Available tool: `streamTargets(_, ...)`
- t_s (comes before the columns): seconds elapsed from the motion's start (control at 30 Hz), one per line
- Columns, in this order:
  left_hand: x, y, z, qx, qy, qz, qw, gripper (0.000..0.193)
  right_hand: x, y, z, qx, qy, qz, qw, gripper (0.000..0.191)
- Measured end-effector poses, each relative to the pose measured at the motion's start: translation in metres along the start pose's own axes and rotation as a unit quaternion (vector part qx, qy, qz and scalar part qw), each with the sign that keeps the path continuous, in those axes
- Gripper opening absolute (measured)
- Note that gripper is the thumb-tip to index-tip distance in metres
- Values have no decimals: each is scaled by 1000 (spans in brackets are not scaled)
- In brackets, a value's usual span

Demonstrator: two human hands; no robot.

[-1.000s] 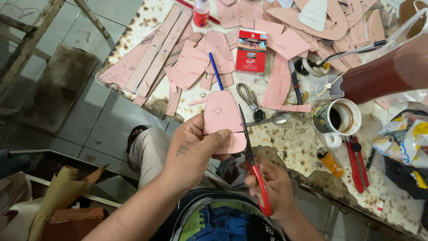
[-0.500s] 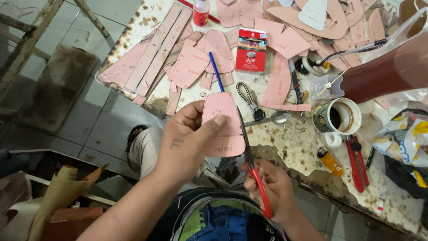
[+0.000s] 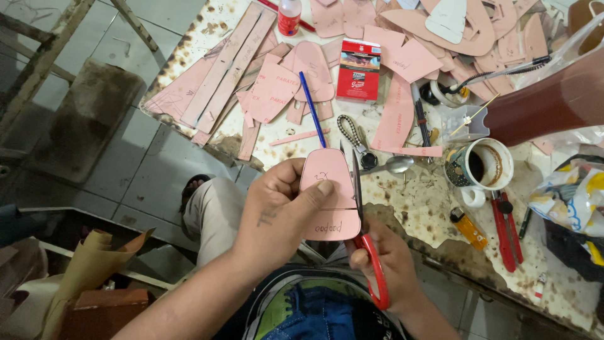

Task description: The person cuts pink paper shoe pattern pieces with red-handled scissors, trimming along drawn lines while holding each piece. They then write on a pattern piece with a blue pen, sort and stack the cut pattern pieces, and gather a stack of larger patterns at the end.

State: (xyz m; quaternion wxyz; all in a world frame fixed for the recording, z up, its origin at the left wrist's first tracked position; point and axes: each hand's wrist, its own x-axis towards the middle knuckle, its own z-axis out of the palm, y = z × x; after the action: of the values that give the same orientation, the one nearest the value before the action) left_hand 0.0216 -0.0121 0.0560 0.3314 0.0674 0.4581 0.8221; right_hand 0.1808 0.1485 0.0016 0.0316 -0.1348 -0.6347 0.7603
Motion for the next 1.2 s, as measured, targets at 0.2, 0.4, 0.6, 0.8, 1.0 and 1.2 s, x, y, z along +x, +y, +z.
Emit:
streamTargets(0.2,1,1,0,14,3,2,1000,21,-2,-5,0,-42,25,28,998,70)
streamTargets(0.4,2,2,0,3,3,-8,1000,22,-4,-7,-3,-59,36,68,995,62)
streamTargets(0.6,2,2,-1,6,3,-15,1000,22,-7,-5,-3,-42,67,114,990,59)
streamTargets(0.8,2,1,-2,-11,-1,-15,1000,23,-7,-4,-4,-79,66,109,989,50)
streamTargets(1.0,3,2,-1,4,4,-16,1000,21,-9,-4,-5,-93,60,94,989,35)
streamTargets(1.2,5,7,-1,56,31,-13,998,22,-1,-13,7,-70,-23,2,997,43)
